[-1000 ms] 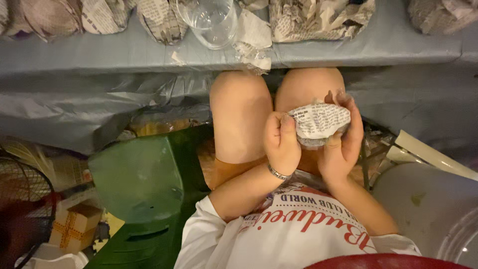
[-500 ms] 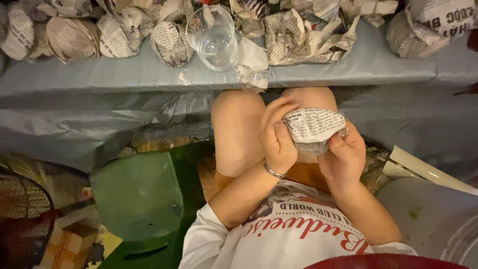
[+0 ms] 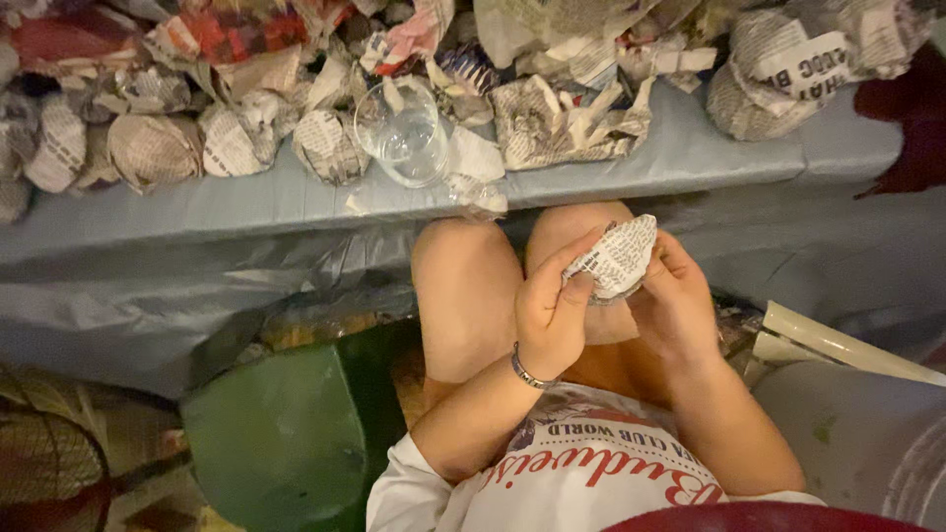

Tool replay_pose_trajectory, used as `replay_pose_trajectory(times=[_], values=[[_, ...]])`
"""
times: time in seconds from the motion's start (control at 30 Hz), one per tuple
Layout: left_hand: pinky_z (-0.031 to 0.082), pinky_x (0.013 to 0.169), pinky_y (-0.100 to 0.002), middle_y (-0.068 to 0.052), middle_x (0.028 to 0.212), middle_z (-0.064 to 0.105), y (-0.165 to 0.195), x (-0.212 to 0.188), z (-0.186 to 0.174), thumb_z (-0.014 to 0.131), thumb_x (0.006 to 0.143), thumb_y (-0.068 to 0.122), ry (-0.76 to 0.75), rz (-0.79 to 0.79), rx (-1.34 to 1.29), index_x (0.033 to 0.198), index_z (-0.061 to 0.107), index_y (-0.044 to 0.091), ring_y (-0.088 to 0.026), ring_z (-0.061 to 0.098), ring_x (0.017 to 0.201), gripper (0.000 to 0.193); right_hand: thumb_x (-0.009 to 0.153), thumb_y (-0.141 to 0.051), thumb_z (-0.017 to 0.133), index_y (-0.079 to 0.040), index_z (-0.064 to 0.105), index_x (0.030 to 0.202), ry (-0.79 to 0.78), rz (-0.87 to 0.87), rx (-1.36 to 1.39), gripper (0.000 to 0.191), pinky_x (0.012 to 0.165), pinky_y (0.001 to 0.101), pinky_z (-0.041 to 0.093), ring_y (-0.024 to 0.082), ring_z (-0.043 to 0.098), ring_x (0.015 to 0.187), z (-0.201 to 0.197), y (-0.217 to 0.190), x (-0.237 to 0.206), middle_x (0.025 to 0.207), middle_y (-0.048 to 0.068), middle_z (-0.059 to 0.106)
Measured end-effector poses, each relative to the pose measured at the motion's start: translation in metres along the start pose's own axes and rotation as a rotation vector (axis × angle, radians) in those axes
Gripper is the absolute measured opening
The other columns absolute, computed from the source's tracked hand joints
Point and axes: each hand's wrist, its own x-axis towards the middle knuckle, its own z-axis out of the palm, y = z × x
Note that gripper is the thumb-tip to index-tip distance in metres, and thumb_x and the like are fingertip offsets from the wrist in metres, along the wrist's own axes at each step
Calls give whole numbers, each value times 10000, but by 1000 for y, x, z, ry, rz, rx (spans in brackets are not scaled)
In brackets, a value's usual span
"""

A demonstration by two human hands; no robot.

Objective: The person sits on the floor and wraps glass cups in sheets of newspaper, crumpling and folding the paper around each cup by hand and placing the wrapped cups on a low shelf with a pile of already wrapped cups.

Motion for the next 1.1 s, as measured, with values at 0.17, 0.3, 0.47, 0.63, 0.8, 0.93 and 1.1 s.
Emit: replay_pose_trajectory(times=[0.17,0.3,0.47,0.63,0.8,0.93,1.1], values=[[379,1103,-345,-226,1365,570,-3,36,14,454,1146,144,-24,-59,44,1520,516,-59,-227,491,1238,430,1059,-153,620,-52,578,1254,24,-65,10,223,1037,397,503,205,651,1145,-6,-37,8,1250,71,673],[349,727,-287,-303,1209,574,6,63,17,442,1122,133,-69,-269,50,1583,505,-14,-145,377,773,488,1049,-120,636,-13,591,1153,10,-207,-110,156,1021,437,536,232,643,1092,-17,-99,42,1171,93,646],[367,646,-218,-125,1454,642,16,80,9,426,1092,166,-116,-41,95,1506,486,6,-37,365,649,447,1019,-195,596,14,615,1235,215,-421,-499,302,989,382,568,219,740,1118,-36,-197,127,1188,129,705],[427,1187,-357,-135,1367,703,6,83,-4,390,1151,223,-80,113,258,1430,565,-19,-231,643,1288,409,1083,-351,661,-15,684,1254,533,-235,-1179,378,702,479,424,388,611,823,-34,-214,178,950,190,671],[439,1153,-353,-149,1311,731,-10,82,-10,380,1153,232,-28,106,257,1377,602,-20,-229,663,1229,404,1095,-286,677,-6,702,1205,415,-683,-1725,302,833,481,504,390,645,989,-24,-207,182,1102,265,671],[452,1132,-351,-159,1273,731,-17,79,-13,392,1143,230,-36,57,166,1370,589,-28,-230,672,1204,397,1093,-286,652,-27,636,1282,472,-835,-1625,321,936,476,488,395,628,1114,-10,-201,173,1243,260,635],[521,1042,-355,-166,1203,750,-22,78,-18,394,1142,223,-31,56,161,1329,603,-34,-241,717,1109,380,1020,-237,615,52,521,1411,231,-1065,-1600,495,1153,515,436,430,563,1348,7,-176,145,1450,252,574]])
